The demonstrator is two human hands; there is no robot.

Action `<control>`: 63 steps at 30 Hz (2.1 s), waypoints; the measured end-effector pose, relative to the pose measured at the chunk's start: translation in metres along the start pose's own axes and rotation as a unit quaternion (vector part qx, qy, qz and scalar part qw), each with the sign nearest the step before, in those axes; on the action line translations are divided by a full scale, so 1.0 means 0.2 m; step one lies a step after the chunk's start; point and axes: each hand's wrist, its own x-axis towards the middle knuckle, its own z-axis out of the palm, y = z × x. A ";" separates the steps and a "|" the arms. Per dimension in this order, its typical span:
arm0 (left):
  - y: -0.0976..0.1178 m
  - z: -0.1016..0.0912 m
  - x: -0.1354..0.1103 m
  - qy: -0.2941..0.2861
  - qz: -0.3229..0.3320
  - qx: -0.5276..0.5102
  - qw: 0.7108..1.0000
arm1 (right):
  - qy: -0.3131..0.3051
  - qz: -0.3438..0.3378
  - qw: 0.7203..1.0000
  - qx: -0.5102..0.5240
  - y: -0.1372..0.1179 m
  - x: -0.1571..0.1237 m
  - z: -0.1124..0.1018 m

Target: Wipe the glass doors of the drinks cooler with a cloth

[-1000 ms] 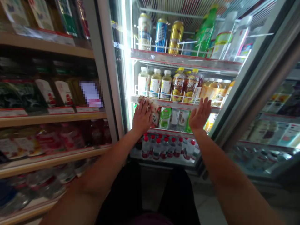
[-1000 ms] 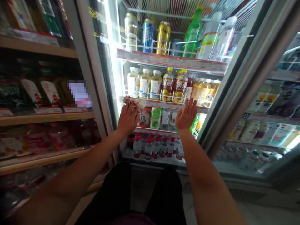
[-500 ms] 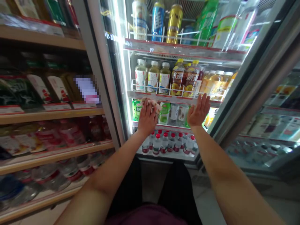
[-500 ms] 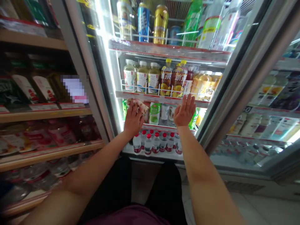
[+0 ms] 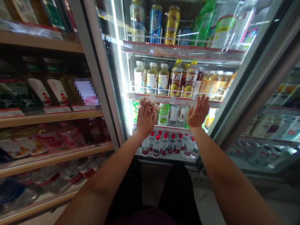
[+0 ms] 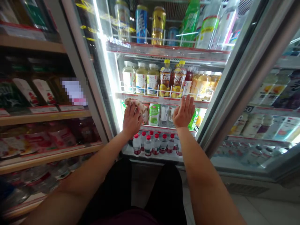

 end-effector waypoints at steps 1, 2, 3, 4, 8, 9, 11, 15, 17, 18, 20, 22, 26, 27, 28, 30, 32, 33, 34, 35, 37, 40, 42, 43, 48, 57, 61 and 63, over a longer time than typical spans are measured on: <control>-0.02 -0.01 0.01 0.004 -0.003 0.002 1.000 | 0.001 -0.001 1.000 0.001 0.00 0.00 0.00; -0.05 -0.02 0.02 0.011 -0.009 0.003 1.000 | 0.003 -0.001 1.000 0.002 0.00 0.00 0.00; -0.08 -0.03 0.03 0.018 -0.018 0.002 1.000 | 0.006 -0.002 1.000 0.004 0.00 0.00 0.00; -0.10 -0.04 0.03 0.025 -0.025 0.000 0.999 | 0.009 -0.005 1.000 0.006 0.00 0.00 0.00; -0.17 -0.06 -0.06 0.021 -0.021 -0.002 1.000 | 0.030 -0.020 0.999 0.006 0.01 -0.01 0.01; -0.18 -0.06 -0.08 0.016 -0.010 0.001 1.000 | 0.035 -0.024 0.999 0.004 0.01 -0.01 0.02; -0.19 -0.07 -0.12 0.009 0.009 0.009 1.000 | 0.040 -0.029 0.999 0.001 0.01 -0.01 0.02; -0.23 -0.09 -0.09 0.017 0.003 0.009 1.000 | 0.026 -0.022 0.999 0.005 0.02 -0.01 0.02; -0.24 -0.10 -0.08 0.026 -0.011 0.008 1.000 | 0.013 -0.012 1.000 0.007 0.02 -0.01 0.01; -0.24 -0.09 -0.09 0.026 -0.016 0.008 0.999 | 0.008 -0.008 1.000 0.007 0.01 -0.01 0.01; -0.23 -0.08 -0.14 0.012 -0.020 0.005 1.000 | 0.005 -0.008 1.000 0.006 0.01 -0.01 0.01; -0.23 -0.07 -0.19 -0.011 -0.019 0.002 1.000 | 0.005 -0.007 1.000 0.005 0.01 -0.01 0.01; -0.26 -0.08 -0.20 -0.008 -0.023 0.009 1.000 | 0.006 -0.007 1.000 0.003 0.01 -0.01 0.01; -0.27 -0.08 -0.19 -0.001 -0.026 0.009 1.000 | 0.011 -0.012 1.000 0.002 0.01 -0.01 0.01; -0.28 -0.09 -0.17 0.003 -0.029 0.007 1.000 | 0.016 -0.016 1.000 0.002 0.01 -0.01 0.01; -0.29 -0.10 -0.16 0.004 -0.038 -0.002 0.999 | 0.017 -0.015 1.000 0.003 0.01 -0.01 0.01; -0.27 -0.09 -0.18 -0.005 -0.048 -0.010 0.999 | 0.005 -0.005 1.000 0.003 0.01 -0.01 0.01; -0.27 -0.09 -0.19 -0.010 -0.052 -0.014 0.998 | -0.003 -0.001 1.000 0.003 0.01 -0.01 0.01; -0.26 -0.08 -0.21 -0.015 -0.056 -0.015 0.998 | -0.009 0.003 1.000 0.003 0.00 -0.01 0.01; -0.25 -0.08 -0.21 -0.020 -0.059 -0.016 0.998 | -0.014 0.007 1.000 0.002 0.00 -0.01 0.01; -0.25 -0.07 -0.20 -0.025 -0.061 -0.017 0.998 | -0.021 0.016 1.000 -0.002 -0.01 -0.01 0.00; -0.25 -0.08 -0.11 -0.009 -0.056 -0.017 0.998 | -0.025 0.021 0.999 -0.005 -0.01 0.00 0.00; -0.23 -0.07 -0.06 0.015 -0.048 -0.017 0.999 | -0.015 0.016 1.000 -0.001 -0.01 0.00 0.00; -0.21 -0.06 -0.05 0.024 -0.042 -0.017 0.999 | -0.009 0.013 1.000 0.003 0.00 0.00 0.00; -0.11 -0.01 -0.14 0.008 -0.015 -0.033 0.999 | -0.013 0.019 0.999 0.036 -0.01 -0.03 0.00; 0.17 -0.04 0.01 -0.057 0.062 -0.109 0.990 | -0.167 -0.222 0.946 0.167 -0.37 -0.07 -0.17; 0.23 -0.02 0.04 -0.055 0.084 -0.117 0.988 | -0.205 -0.232 0.931 0.195 -0.48 -0.05 -0.15; 0.22 -0.04 0.02 -0.055 0.099 -0.117 0.987 | -0.204 -0.234 0.928 0.204 -0.46 -0.06 -0.12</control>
